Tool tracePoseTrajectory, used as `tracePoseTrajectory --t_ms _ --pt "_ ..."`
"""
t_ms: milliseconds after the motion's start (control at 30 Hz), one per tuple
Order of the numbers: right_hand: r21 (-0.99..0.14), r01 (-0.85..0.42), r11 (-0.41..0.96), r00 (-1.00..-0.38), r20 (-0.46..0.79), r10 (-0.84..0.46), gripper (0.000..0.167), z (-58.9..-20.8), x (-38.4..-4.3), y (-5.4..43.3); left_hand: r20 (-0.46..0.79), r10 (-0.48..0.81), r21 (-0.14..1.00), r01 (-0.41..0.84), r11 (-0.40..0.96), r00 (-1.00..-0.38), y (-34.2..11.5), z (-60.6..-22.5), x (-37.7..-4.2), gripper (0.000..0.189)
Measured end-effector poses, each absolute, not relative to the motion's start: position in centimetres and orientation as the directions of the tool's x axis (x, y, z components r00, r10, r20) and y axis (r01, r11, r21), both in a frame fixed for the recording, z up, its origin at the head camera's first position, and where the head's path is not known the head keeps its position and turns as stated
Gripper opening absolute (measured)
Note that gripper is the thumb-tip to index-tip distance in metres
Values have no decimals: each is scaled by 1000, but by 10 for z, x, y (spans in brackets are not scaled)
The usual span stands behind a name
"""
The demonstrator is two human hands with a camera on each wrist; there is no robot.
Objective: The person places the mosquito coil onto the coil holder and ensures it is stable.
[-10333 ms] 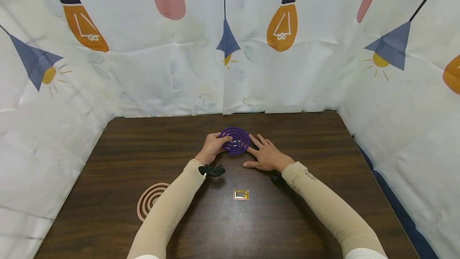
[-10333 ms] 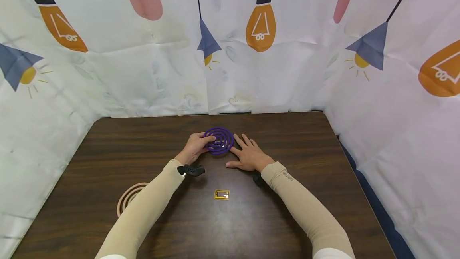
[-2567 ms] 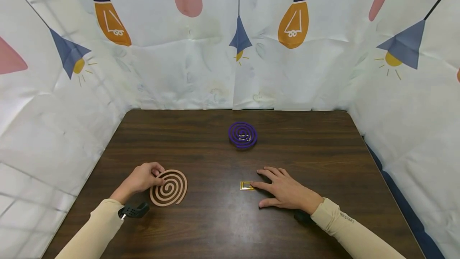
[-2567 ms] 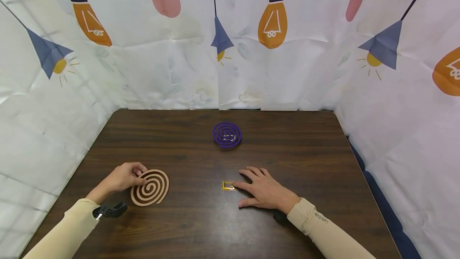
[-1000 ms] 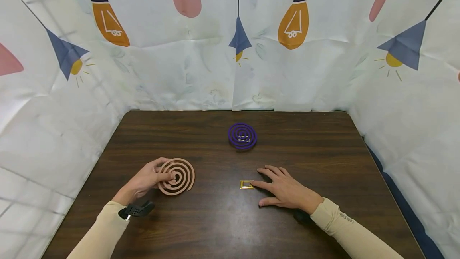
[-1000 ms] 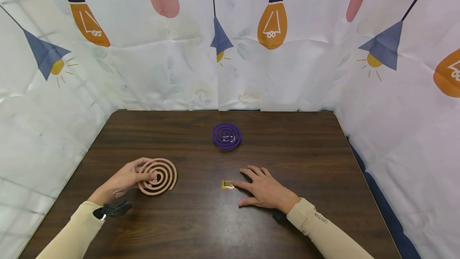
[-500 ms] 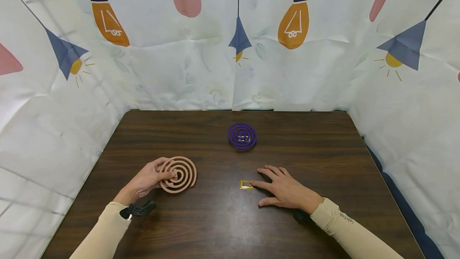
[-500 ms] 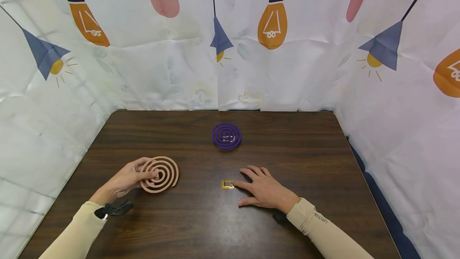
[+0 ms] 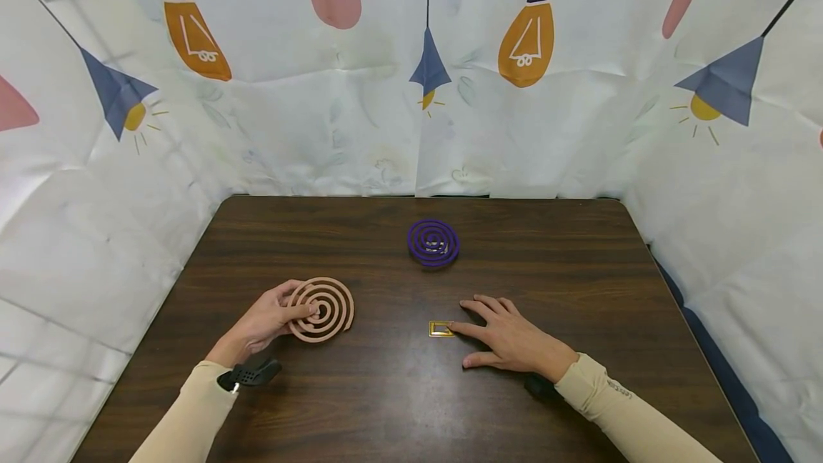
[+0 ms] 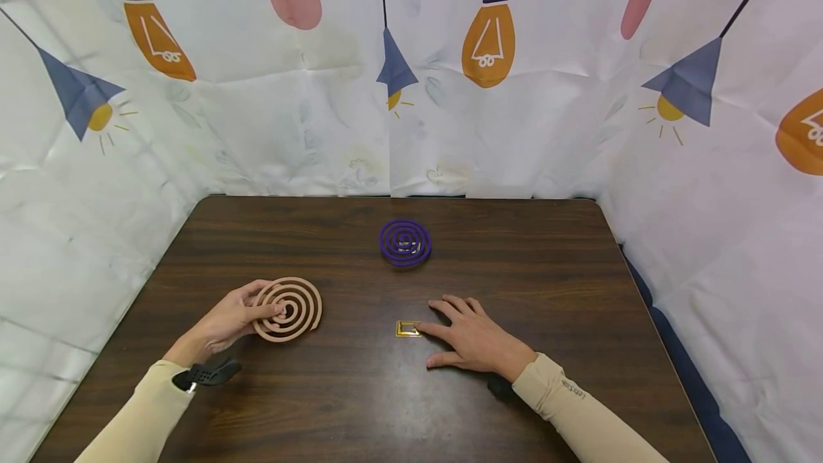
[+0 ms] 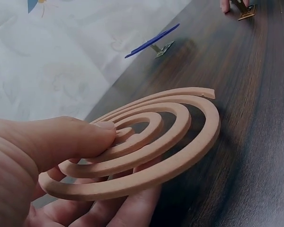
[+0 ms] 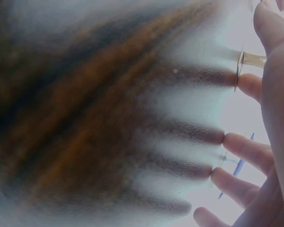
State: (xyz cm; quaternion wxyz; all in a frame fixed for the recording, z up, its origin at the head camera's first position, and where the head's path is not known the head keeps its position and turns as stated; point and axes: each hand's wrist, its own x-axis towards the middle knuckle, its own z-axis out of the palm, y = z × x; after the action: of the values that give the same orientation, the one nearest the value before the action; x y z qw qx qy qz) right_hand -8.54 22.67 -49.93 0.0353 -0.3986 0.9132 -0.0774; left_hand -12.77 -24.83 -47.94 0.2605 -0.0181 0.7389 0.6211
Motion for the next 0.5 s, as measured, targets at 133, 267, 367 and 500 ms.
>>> tracePoseTrajectory --t_ms 133,267,367,500 --pt "-168 -719 674 -683 -4 -730 66 -499 -85 227 -409 291 909 -358 213 -865 -245 -481 -128 63" --pt "-167 -721 673 -682 1 -731 66 -499 -85 226 -408 294 911 -364 194 -865 -242 -484 -128 63" --pt "-164 -721 673 -683 4 -730 65 -499 -86 226 -402 302 915 -362 181 -865 -240 -484 -128 64" --pt "-169 -716 677 -687 0 -726 65 -498 -86 226 -396 306 918 -362 164 -866 -237 -483 -128 64"
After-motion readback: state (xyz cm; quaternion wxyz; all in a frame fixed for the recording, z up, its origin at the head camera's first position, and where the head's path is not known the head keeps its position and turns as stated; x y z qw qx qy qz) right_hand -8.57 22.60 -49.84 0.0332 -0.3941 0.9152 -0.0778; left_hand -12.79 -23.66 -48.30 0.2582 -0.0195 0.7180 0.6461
